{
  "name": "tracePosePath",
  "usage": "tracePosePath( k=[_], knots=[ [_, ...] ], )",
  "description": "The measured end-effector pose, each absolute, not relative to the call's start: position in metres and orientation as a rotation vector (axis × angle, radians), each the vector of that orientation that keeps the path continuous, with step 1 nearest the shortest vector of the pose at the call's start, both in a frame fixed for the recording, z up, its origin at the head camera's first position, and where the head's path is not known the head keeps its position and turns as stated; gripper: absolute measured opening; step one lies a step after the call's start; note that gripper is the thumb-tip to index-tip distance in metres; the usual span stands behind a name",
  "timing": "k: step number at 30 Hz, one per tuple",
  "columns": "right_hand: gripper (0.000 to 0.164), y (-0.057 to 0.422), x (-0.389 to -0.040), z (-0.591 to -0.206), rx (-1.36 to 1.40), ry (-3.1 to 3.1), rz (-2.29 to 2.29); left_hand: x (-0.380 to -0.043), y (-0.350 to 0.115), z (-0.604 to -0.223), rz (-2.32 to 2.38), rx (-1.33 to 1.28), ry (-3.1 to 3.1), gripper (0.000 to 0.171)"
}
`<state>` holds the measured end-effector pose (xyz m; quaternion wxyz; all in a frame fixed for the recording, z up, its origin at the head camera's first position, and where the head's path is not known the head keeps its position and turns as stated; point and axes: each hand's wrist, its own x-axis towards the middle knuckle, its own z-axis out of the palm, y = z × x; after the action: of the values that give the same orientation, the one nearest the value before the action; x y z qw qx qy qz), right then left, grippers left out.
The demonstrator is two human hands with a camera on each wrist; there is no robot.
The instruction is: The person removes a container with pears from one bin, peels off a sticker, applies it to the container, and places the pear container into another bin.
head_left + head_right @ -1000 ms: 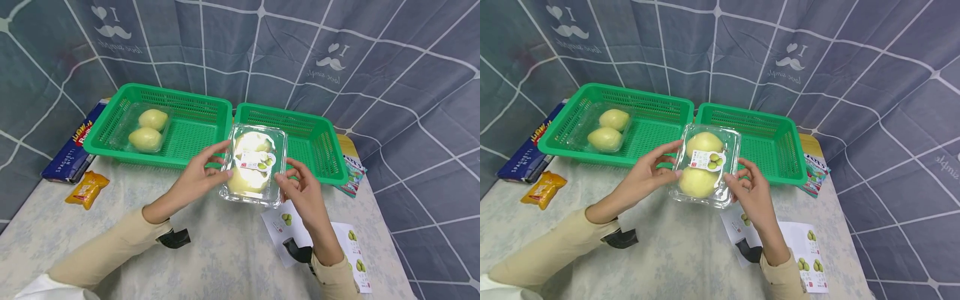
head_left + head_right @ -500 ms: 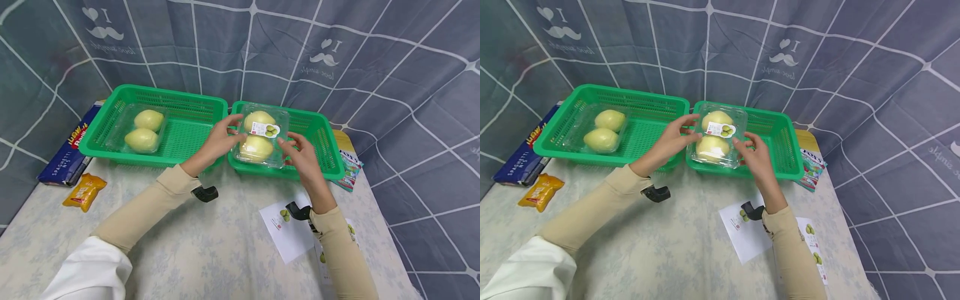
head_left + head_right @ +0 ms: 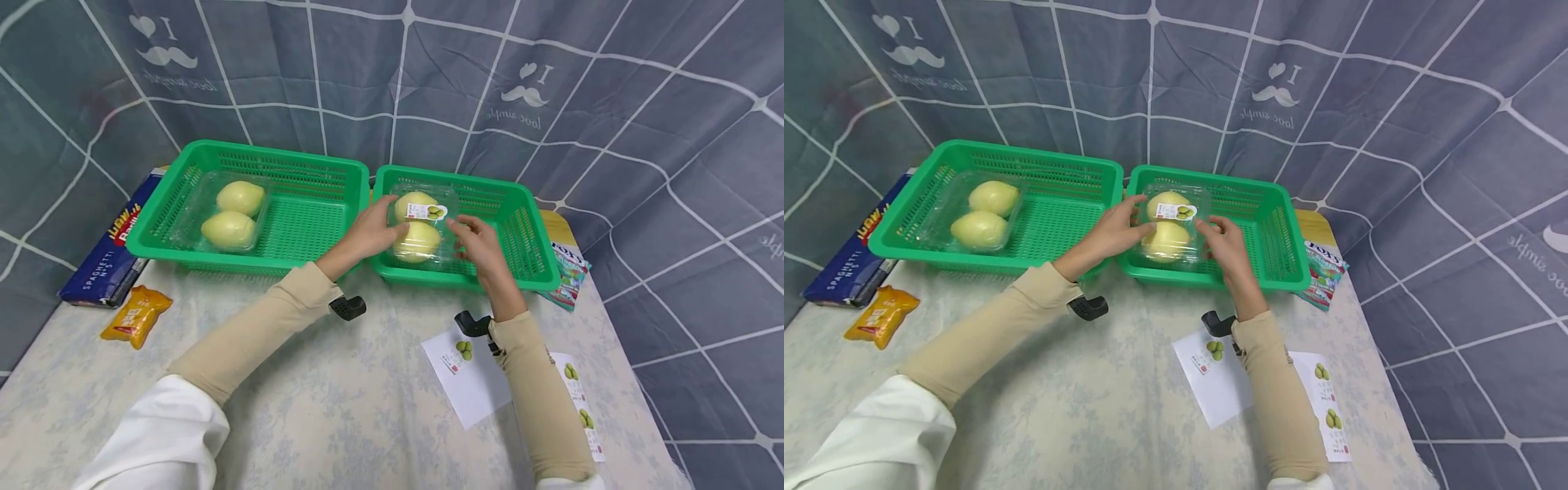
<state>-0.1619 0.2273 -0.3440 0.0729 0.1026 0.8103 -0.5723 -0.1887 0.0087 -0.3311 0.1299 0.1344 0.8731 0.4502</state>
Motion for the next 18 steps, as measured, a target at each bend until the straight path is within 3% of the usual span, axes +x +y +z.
tracePosePath(
  k=[18],
  knots=[
    [0.064,0.235,-0.182,-0.365,0.295,2.464,-1.447,-0.203,0.039,-0.343,1.024,0.415,2.518,0.078]
  ],
)
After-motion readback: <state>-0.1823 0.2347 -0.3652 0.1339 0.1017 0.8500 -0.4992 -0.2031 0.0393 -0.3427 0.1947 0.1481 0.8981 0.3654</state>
